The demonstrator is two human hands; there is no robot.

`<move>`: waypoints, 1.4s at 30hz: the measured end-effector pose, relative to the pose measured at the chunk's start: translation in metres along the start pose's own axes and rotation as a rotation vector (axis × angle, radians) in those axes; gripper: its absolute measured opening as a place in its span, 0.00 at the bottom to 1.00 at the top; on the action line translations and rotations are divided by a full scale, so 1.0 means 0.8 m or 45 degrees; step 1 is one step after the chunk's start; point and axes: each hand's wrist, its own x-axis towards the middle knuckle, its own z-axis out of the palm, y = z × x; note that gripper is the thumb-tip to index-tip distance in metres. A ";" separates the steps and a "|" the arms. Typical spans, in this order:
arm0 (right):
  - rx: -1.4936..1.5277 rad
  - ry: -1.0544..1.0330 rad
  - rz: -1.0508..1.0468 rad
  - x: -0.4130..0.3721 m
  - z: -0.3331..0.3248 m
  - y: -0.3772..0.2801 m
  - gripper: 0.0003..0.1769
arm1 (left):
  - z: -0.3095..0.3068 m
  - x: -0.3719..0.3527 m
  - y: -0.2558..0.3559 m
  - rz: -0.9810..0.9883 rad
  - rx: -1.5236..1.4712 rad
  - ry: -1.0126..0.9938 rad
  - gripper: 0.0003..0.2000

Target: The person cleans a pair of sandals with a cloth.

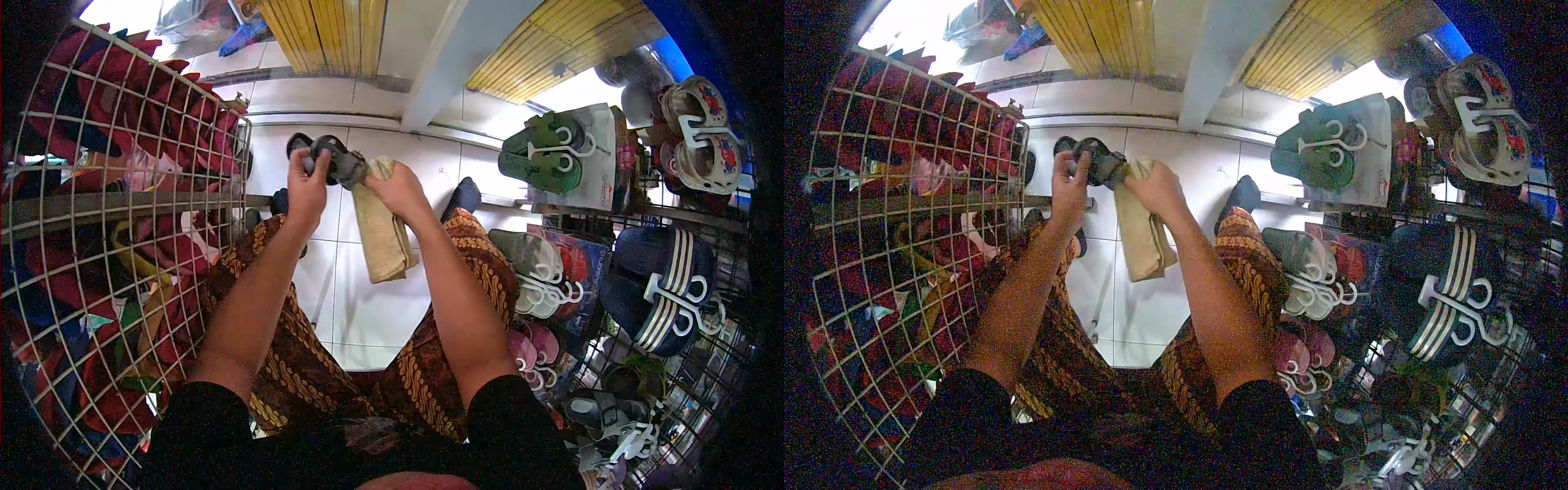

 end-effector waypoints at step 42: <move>1.089 -0.669 -0.169 -0.055 -0.054 -0.052 0.19 | 0.000 0.025 0.030 0.054 -0.230 -0.218 0.16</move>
